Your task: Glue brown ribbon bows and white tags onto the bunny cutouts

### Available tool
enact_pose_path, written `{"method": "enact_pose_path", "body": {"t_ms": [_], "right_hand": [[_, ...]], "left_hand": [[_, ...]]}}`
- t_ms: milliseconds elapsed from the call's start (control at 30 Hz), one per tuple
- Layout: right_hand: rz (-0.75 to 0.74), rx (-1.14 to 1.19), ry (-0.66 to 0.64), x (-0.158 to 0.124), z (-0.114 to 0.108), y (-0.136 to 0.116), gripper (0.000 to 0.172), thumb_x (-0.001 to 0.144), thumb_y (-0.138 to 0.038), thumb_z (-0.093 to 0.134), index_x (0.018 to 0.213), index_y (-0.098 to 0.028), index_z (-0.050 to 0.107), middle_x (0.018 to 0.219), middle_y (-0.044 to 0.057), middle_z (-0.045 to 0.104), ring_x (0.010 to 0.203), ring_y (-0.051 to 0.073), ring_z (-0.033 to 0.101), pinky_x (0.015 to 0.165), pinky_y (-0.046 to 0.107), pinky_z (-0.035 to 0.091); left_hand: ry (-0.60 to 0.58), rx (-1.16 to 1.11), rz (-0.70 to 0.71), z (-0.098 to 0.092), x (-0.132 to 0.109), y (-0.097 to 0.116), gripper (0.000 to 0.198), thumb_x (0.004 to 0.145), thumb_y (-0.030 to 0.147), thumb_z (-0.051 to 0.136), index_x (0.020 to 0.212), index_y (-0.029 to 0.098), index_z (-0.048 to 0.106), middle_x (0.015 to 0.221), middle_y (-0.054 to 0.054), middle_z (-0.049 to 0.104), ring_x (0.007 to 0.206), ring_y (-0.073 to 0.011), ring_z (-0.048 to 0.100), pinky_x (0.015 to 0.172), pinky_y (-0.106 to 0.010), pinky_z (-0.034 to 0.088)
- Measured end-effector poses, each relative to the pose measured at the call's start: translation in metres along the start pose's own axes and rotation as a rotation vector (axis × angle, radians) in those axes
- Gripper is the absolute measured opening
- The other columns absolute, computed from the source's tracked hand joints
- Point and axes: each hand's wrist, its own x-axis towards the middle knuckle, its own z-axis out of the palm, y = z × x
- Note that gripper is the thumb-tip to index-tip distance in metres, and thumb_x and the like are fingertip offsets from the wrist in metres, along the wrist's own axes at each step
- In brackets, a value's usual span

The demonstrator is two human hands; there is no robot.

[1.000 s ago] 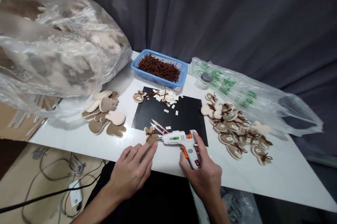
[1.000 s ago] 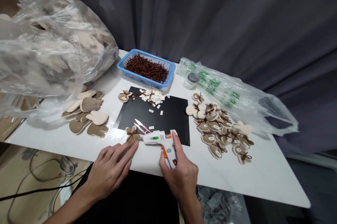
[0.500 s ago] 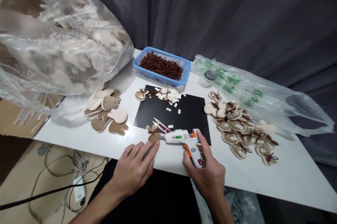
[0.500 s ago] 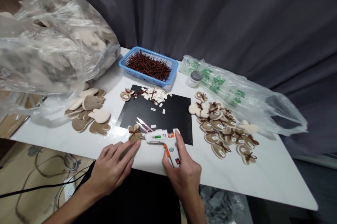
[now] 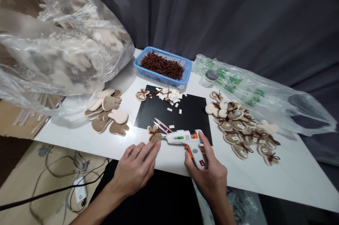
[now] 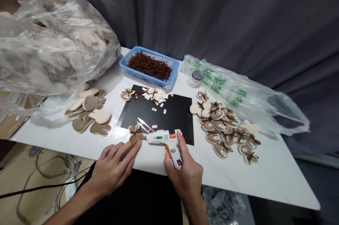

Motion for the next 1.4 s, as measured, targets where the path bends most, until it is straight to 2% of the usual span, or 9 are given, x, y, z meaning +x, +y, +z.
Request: {"method": "enact_pose_path", "body": {"t_ms": [167,433,800,1000,1400], "right_hand": [[0.02,0.003,0.0,0.001,-0.003,-0.008,0.061,0.096,-0.04,0.065,0.154,-0.021,0.065,0.1,0.004,0.085,0.055,0.014,0.071,0.062,0.024,0.062],[-0.06,0.017,0.012,0.002,-0.001,0.001,0.062,0.097,-0.038,0.066,0.157,-0.022,0.061,0.103,0.004,0.085,0.054,0.012,0.071,0.06,0.02,0.06],[-0.078,0.007,0.037,0.002,-0.001,0.001,0.059,0.099,-0.036,0.066,0.156,-0.021,0.062,0.106,0.005,0.086,0.054,0.012,0.071,0.061,0.021,0.061],[-0.114,-0.029,0.059,0.001,0.001,0.0,0.056,0.1,-0.033,0.066,0.155,-0.019,0.062,0.115,0.009,0.086,0.056,0.013,0.074,0.067,0.022,0.064],[-0.176,-0.046,0.128,0.003,0.003,0.0,0.059,0.099,-0.025,0.066,0.157,-0.022,0.06,0.116,0.008,0.086,0.055,0.014,0.074,0.057,0.024,0.059]], "left_hand": [[0.009,0.023,0.005,0.001,0.0,-0.001,0.06,0.1,0.023,0.063,0.16,0.021,0.059,0.133,-0.008,0.08,0.111,-0.0244,0.069,0.101,-0.036,0.046],[0.033,-0.006,-0.003,0.002,0.002,-0.001,0.049,0.1,0.019,0.061,0.148,0.019,0.07,0.126,-0.009,0.081,0.108,-0.0239,0.069,0.097,-0.036,0.046],[0.054,-0.023,-0.007,0.001,0.004,-0.001,0.043,0.103,0.017,0.058,0.143,0.016,0.073,0.124,-0.01,0.082,0.109,-0.0251,0.068,0.096,-0.037,0.045],[0.074,-0.036,-0.019,0.001,0.005,-0.001,0.042,0.104,0.019,0.057,0.143,0.017,0.073,0.127,-0.009,0.081,0.108,-0.0252,0.067,0.097,-0.037,0.045],[0.122,-0.03,-0.013,0.003,0.006,0.001,0.04,0.105,0.019,0.054,0.139,0.014,0.075,0.122,-0.009,0.082,0.106,-0.0264,0.066,0.093,-0.039,0.044]]}}
